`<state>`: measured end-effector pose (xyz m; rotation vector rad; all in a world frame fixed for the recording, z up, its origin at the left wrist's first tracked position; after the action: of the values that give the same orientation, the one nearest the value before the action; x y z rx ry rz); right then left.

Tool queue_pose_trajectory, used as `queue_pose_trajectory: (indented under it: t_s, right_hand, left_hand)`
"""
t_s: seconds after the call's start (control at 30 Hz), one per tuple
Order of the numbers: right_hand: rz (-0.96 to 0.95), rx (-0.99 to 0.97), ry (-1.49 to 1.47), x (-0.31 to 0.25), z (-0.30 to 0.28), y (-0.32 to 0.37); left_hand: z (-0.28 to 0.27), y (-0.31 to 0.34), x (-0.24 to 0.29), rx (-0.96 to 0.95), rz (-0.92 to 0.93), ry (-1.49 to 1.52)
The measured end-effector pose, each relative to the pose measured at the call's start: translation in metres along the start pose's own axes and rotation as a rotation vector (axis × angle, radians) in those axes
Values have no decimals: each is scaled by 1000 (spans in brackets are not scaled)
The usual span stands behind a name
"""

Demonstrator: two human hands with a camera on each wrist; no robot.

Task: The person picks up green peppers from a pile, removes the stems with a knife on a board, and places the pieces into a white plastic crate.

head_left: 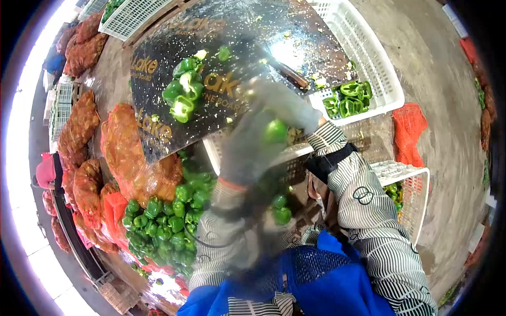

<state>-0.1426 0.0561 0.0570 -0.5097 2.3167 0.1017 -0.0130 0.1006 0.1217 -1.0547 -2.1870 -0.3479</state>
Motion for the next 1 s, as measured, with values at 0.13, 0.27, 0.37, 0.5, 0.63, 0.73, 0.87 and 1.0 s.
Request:
queue_pose_trajectory:
  t_s: [0.13, 0.27, 0.37, 0.5, 0.63, 0.73, 0.87, 1.0]
  right_hand:
    - [114, -134, -90, -14, -7, 7]
    - [173, -5, -632, 0, 1, 5]
    - [340, -45, -1221, -17, -4, 12]
    - [184, 79, -970, -22, -12, 20]
    - [-278, 349, -4, -23, -15, 20]
    - [-202, 429, -174, -44, -32, 31]
    - [-262, 216, -300, -42, -34, 24]
    - [-300, 116, -432, -34, -28, 21]
  left_hand:
    - [15, 0, -14, 1, -29, 66]
    - [12, -10, -4, 29, -9, 329]
    - [32, -3, -26, 102, -188, 932]
    - [35, -4, -27, 249, -308, 1372]
    - [15, -11, -6, 120, -427, 839]
    - [15, -6, -1, 131, -460, 1080]
    - [12, -1, -10, 18, -488, 1037]
    - [13, 3, -14, 30, -304, 1074]
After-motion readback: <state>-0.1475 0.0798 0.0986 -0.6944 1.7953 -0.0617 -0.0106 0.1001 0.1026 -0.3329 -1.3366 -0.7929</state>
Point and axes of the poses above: each hand's wrist, its own y-axis away from the middle knuckle, its own z-axis out of the palm, x = y × z, the point moved 4 cm from there along -y, towards the middle knuckle, and after that the axes turned 11 degrees about -x, right-handed, at the moved point
